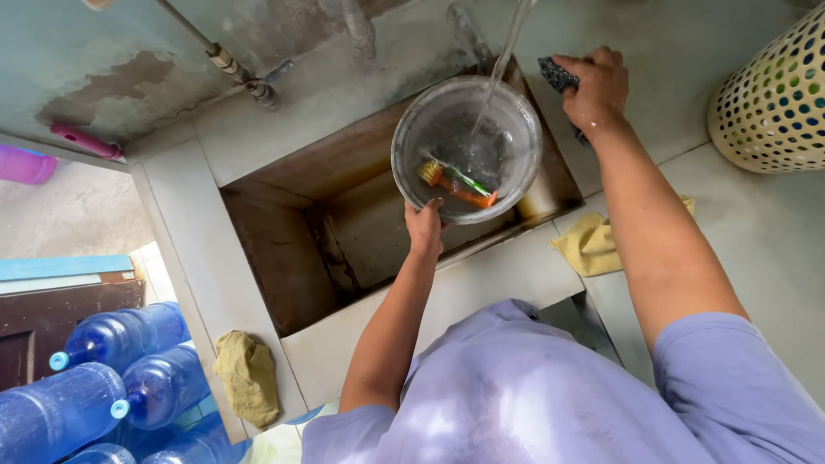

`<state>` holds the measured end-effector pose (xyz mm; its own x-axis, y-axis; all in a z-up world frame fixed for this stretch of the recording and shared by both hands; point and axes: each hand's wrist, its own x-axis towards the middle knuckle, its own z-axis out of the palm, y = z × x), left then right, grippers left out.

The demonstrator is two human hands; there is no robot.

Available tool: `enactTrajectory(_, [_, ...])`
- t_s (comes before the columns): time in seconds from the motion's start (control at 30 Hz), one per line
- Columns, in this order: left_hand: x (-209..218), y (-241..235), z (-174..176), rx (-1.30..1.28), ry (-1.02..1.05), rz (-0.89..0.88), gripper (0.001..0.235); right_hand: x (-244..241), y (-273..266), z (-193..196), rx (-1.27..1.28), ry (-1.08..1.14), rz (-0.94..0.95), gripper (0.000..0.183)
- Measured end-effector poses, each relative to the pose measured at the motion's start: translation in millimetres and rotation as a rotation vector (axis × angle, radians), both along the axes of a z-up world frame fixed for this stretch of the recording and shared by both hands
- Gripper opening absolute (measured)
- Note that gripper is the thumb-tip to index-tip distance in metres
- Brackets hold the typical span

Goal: Washing a basin and large blue water jugs with soap, water, and a brush.

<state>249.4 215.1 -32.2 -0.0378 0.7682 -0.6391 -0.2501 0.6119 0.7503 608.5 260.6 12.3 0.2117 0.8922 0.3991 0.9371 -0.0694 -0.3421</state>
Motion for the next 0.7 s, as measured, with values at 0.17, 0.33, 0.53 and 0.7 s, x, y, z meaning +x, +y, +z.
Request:
enactTrajectory(0.17, [13,1,7,0.029,0.093,-0.034,0.061,-29,-17,9,0.166,-0.159,-0.067,0.063])
enactTrajectory(0.33, [20,5,9,0.030,0.174,-0.047,0.066,-144,-12,13,-0.013,0.432,0.395,0.072])
enactTrajectory(0.53, [13,11,30,0.070,0.222,-0.139,0.065,-175,22,-60,-0.580,-0.076,0.255,0.121])
enactTrajectory(0.7, [-9,18,8,0.094,0.195,-0.078,0.053,-176,1,-104,-0.141,-0.034,0.801,0.046])
